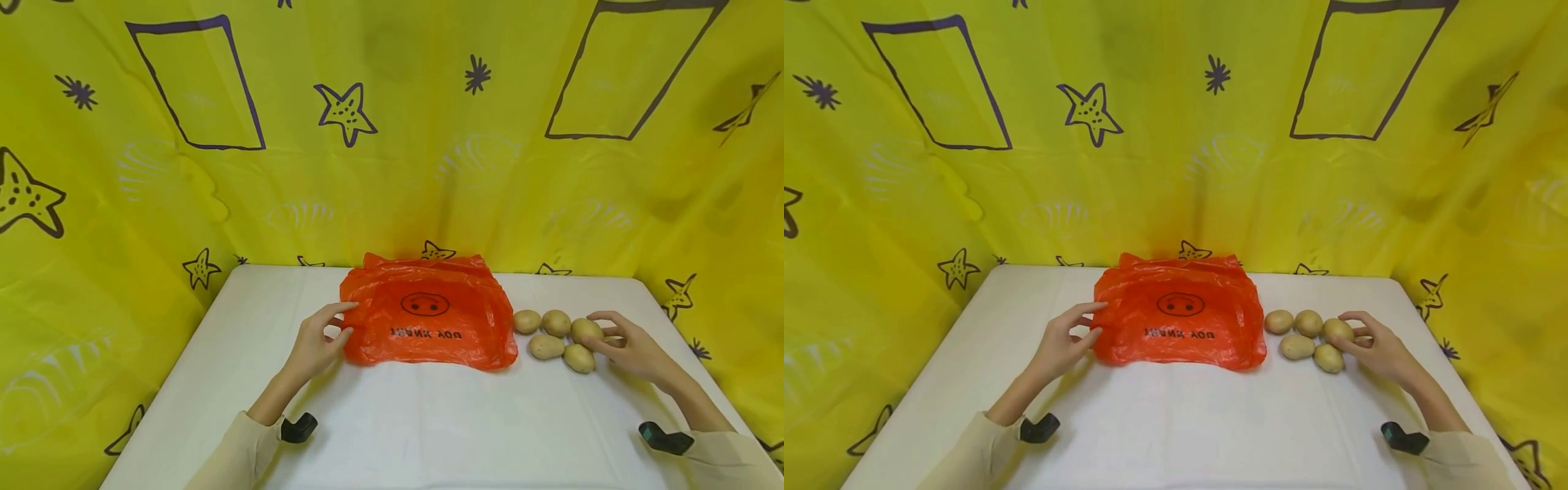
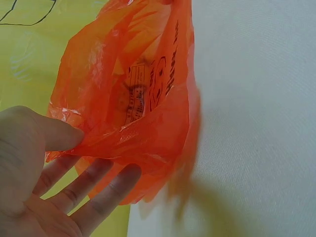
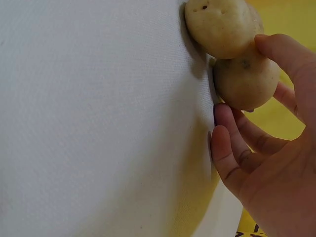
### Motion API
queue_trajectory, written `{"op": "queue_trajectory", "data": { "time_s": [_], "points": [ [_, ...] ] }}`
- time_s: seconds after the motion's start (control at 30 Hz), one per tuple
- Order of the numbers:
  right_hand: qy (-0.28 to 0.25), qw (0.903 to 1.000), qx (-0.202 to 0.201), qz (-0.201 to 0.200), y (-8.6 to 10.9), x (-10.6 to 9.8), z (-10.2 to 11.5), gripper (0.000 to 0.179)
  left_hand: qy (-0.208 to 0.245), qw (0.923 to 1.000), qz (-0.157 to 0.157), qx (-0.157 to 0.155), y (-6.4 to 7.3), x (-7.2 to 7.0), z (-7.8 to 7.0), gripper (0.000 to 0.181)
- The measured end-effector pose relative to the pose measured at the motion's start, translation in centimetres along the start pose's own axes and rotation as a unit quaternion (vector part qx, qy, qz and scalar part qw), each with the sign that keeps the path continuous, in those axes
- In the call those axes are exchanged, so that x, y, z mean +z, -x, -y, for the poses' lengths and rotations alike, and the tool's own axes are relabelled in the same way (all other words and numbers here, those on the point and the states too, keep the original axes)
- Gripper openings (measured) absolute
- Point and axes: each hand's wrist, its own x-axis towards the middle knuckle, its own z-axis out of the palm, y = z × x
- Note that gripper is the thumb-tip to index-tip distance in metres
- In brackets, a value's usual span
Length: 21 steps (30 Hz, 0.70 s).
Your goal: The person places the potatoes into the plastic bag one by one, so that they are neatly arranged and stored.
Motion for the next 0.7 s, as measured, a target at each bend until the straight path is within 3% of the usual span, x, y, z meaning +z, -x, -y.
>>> {"op": "queue_trajectory", "data": {
  "time_s": [0.7],
  "points": [
    [-0.034,0.999,0.03,0.001,0.07,-0.49,0.38,0.055,0.054,0.9968,-0.01,-0.058,-0.51,0.24,-0.23,0.039]
  ]
}}
